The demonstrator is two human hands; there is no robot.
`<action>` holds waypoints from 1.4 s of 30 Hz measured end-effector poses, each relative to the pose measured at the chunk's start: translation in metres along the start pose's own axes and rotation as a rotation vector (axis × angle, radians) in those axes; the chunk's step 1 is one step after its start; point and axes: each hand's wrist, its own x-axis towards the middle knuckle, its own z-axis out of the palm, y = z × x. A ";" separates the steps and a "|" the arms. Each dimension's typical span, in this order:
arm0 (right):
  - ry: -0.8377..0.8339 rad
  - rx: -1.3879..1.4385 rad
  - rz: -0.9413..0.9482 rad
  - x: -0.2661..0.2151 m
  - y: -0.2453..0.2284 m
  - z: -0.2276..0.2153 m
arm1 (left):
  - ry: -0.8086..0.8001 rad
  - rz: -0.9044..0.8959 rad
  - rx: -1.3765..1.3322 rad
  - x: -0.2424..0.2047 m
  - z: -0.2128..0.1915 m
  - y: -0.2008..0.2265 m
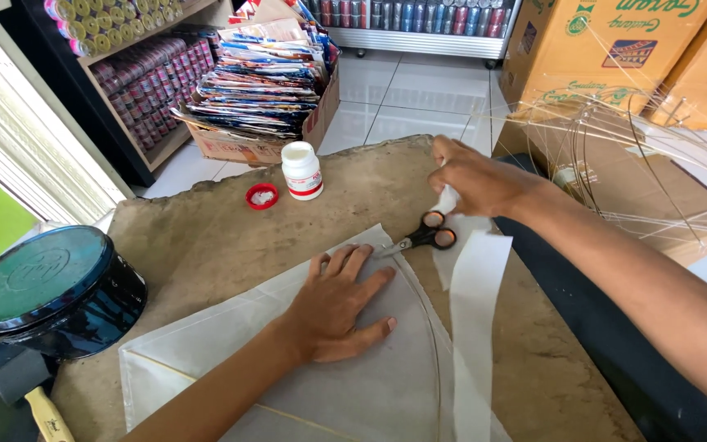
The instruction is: Trimming the plastic skin of a kite with scissors and gluing it to the bamboo frame
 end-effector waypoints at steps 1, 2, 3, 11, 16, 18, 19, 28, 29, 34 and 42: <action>-0.003 0.003 0.005 -0.001 0.006 0.005 | -0.005 0.003 -0.003 -0.001 0.000 0.001; 0.008 -0.003 0.006 -0.003 0.012 0.010 | 0.000 0.003 0.006 -0.001 0.000 0.002; 0.023 -0.015 0.002 -0.001 0.019 0.012 | 0.013 0.002 0.018 0.000 -0.002 0.001; -0.015 0.083 -0.011 -0.008 0.000 -0.005 | -0.016 0.002 0.033 0.000 -0.002 0.000; -0.036 0.264 0.102 -0.017 -0.048 -0.041 | -0.044 -0.010 0.018 0.000 -0.005 0.003; -0.040 0.217 0.240 -0.023 -0.065 -0.056 | -0.033 -0.003 0.002 0.000 -0.005 0.003; -0.039 0.217 0.242 -0.027 -0.068 -0.059 | -0.034 -0.001 0.003 0.000 -0.004 0.002; 0.138 0.308 0.316 -0.050 -0.084 -0.072 | 0.000 -0.002 0.011 -0.006 -0.008 0.015; -0.005 0.230 0.369 -0.050 -0.084 -0.073 | 0.009 0.000 0.004 -0.007 -0.010 0.017; -0.260 0.262 0.483 -0.050 -0.078 -0.069 | 0.003 0.024 -0.008 -0.003 -0.022 0.024; -0.232 0.330 0.300 -0.051 -0.040 -0.035 | -0.276 0.235 -0.139 0.005 -0.038 0.031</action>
